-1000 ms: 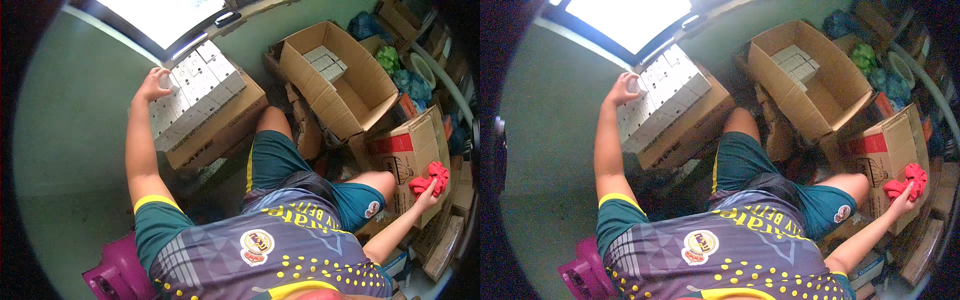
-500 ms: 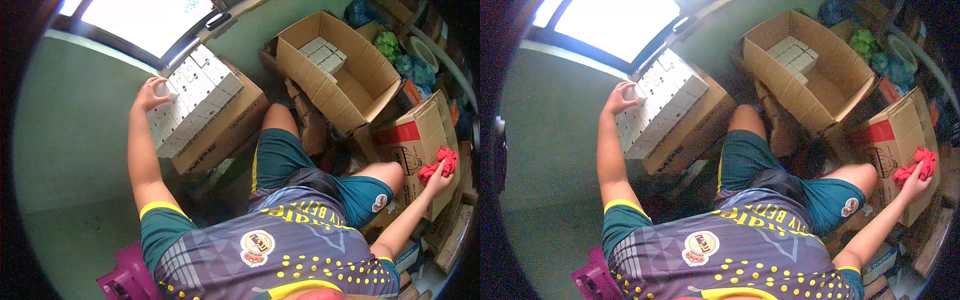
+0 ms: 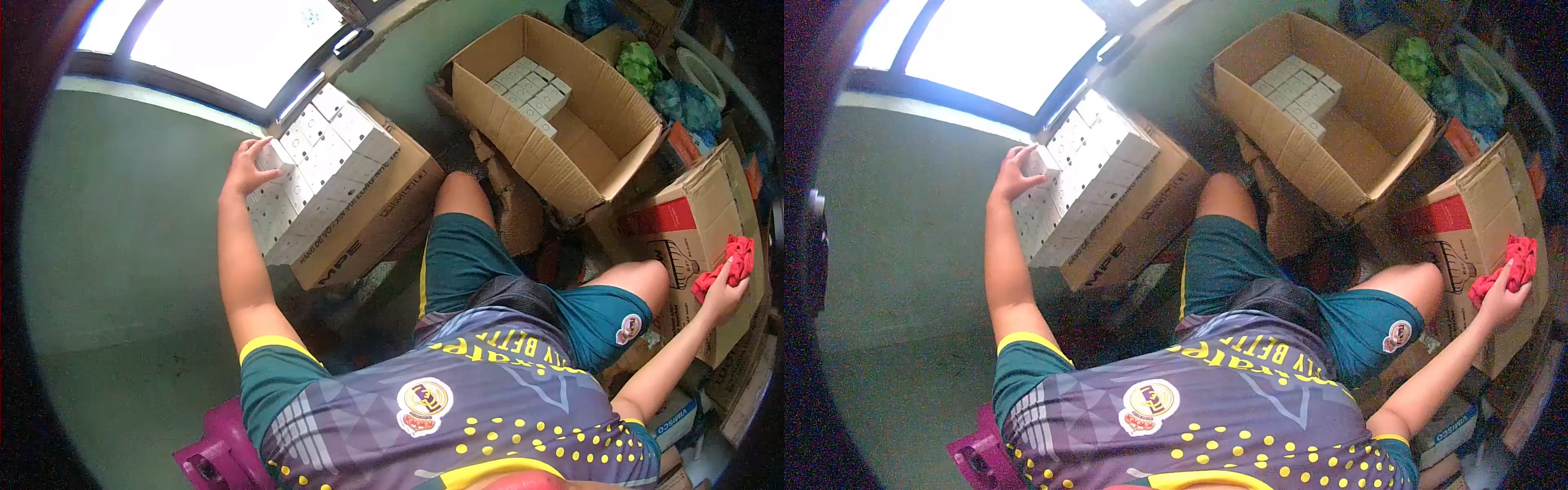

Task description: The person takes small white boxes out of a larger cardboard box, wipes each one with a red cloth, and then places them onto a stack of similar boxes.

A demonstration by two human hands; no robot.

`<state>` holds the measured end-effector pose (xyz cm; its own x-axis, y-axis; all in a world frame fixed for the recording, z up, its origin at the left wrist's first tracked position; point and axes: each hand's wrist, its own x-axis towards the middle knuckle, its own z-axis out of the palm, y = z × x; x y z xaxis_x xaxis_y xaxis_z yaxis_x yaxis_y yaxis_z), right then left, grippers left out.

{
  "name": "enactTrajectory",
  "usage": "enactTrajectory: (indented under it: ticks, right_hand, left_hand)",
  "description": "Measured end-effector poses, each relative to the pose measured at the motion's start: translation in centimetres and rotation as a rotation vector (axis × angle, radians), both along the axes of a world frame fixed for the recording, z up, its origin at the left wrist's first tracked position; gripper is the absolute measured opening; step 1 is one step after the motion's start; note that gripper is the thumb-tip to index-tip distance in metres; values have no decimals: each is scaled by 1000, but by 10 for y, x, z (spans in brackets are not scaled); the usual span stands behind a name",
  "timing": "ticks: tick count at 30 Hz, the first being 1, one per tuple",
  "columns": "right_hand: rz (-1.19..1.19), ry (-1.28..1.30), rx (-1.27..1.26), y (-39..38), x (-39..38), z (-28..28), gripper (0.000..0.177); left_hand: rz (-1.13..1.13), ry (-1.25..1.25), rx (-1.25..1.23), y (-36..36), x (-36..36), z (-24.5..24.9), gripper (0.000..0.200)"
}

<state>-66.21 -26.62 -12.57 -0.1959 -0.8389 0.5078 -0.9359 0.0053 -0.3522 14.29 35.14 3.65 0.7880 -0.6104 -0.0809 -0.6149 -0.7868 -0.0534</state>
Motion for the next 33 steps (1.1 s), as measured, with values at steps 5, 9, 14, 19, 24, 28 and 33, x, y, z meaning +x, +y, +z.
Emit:
enactTrajectory:
  ticks: [5, 9, 14, 19, 24, 28, 33]
  right_hand:
    - [42, -7, -31, 22, 21, 21, 66]
    - [64, -21, -48, 22, 22, 20, 63]
    - [93, 12, -111, 4, 9, 6, 63]
    - [65, 28, -65, 6, 6, 8, 68]
    - [180, -50, -112, -4, -4, -5, 72]
    - [173, 13, -132, -15, -12, -12, 75]
    - [137, 42, -131, -14, -14, -13, 79]
  left_hand:
    - [23, -105, -37, 19, -14, 4, 115]
    - [85, -202, 41, 35, -32, 5, 120]
    - [129, -258, 28, 49, -33, -7, 112]
    - [97, -291, -7, 53, -31, -13, 110]
    - [90, -273, 10, 53, -31, -8, 115]
    - [111, -276, 18, 63, -36, -9, 120]
    - [187, -268, 11, 94, -24, -20, 122]
